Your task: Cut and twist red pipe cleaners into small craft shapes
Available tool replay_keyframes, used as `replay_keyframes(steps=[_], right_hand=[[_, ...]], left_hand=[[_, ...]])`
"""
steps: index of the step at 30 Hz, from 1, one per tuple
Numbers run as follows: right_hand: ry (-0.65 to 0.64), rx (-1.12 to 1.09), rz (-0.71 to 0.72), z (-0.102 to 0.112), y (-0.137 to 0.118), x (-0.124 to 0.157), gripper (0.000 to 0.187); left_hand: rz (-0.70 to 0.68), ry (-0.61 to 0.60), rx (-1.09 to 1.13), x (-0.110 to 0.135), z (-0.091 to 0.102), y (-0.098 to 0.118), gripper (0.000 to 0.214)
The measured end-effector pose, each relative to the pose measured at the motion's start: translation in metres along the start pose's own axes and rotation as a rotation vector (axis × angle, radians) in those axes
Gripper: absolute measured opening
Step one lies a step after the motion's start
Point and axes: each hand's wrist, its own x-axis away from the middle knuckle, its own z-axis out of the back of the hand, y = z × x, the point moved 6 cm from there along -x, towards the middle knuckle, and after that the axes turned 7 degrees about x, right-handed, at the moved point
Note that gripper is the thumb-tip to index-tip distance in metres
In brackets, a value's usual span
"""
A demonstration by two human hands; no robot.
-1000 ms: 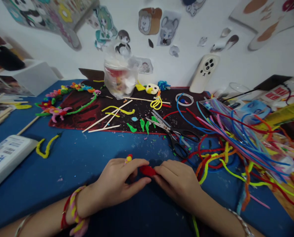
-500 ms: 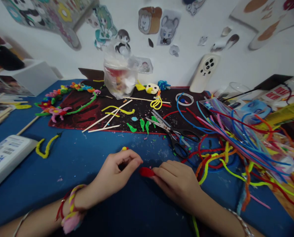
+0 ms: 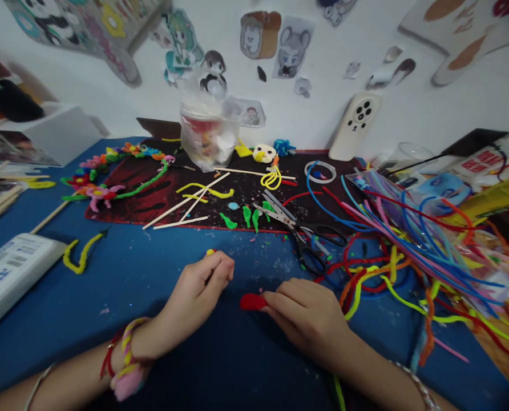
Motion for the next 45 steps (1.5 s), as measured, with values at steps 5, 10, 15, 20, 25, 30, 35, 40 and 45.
replay_keyframes(steps=[5,10,15,20,25,30,35,40,45], right_hand=[[0.001,-0.005,-0.015,0.0,0.001,0.0,0.021],[0.018,-0.014,-0.005,0.001,0.0,0.0,0.02],[0.002,-0.026,0.006,0.0,-0.001,0.001,0.02],[0.003,-0.039,0.006,0.0,-0.002,0.001,0.018],[0.014,-0.029,-0.017,-0.001,0.001,0.002,0.018],[-0.013,-0.105,-0.074,-0.004,0.004,0.002,0.014],[-0.134,-0.505,-0.25,-0.004,0.011,-0.004,0.01],[-0.185,-0.728,-0.405,-0.004,0.017,-0.007,0.01],[-0.215,-0.823,-0.56,-0.009,0.024,-0.004,0.011]], left_hand=[[-0.104,-0.167,0.009,0.004,-0.009,0.012,0.013],[-0.233,-0.267,-0.02,0.009,-0.018,0.024,0.019],[-0.219,-0.222,0.052,0.005,-0.016,0.02,0.009],[-0.009,-0.157,0.125,0.001,-0.011,0.005,0.04],[0.028,-0.317,0.094,0.005,-0.019,0.007,0.03],[0.028,-0.328,0.049,0.007,-0.021,0.007,0.019],[0.068,-0.34,0.193,0.007,-0.021,0.006,0.015],[0.143,-0.368,0.312,0.006,-0.022,0.003,0.015],[0.154,-0.373,0.356,0.006,-0.02,0.003,0.016]])
